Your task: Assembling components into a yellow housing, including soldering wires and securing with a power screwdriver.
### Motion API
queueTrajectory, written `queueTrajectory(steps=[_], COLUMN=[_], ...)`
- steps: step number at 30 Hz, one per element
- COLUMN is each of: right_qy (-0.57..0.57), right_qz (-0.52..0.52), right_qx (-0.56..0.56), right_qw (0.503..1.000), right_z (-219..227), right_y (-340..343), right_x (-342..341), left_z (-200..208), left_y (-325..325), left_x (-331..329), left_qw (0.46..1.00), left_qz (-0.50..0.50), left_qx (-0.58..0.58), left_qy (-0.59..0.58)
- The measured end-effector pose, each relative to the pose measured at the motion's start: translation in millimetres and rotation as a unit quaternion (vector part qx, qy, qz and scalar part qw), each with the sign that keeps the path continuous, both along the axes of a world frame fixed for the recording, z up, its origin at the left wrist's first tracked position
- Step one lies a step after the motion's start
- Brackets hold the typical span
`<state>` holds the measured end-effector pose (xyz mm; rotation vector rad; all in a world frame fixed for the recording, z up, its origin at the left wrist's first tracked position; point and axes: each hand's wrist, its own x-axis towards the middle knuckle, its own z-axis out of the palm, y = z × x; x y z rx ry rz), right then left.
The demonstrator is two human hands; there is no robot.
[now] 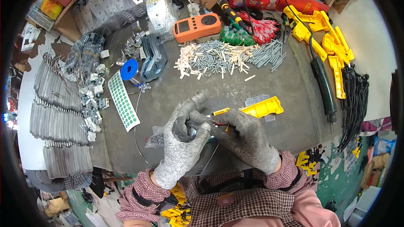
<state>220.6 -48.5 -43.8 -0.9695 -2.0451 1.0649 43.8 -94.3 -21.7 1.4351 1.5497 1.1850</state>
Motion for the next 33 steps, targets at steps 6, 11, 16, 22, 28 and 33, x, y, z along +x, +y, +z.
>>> queueTrajectory(steps=[6, 11, 16, 22, 28, 33], right_qy=[0.005, -0.014, -0.022, 0.035, -0.018, 0.053], right_qz=[-0.027, -0.035, -0.024, -0.003, 0.034, 0.033], right_qx=[0.033, 0.016, -0.044, -0.048, -0.073, -0.025], right_qw=[0.999, 0.999, 0.999, 0.998, 0.997, 0.998], right_z=[-8, -5, -9, -7, -4, -15], right_y=[0, 6, 14, 14, 18, 15], right_x=[-5, 1, 12, 14, 15, 12], left_z=[-13, 14, 42, 56, 56, 46], left_y=[-1, 9, 26, 39, 39, 31], left_x=[0, -3, -18, -20, -26, -17], left_qw=[0.999, 0.983, 0.813, 0.809, 0.610, 0.909], left_qz=[0.034, -0.028, -0.194, -0.343, -0.363, -0.224], left_qx=[-0.011, -0.153, 0.229, -0.045, 0.257, -0.319], left_qy=[0.001, -0.098, 0.499, 0.475, 0.656, 0.150])
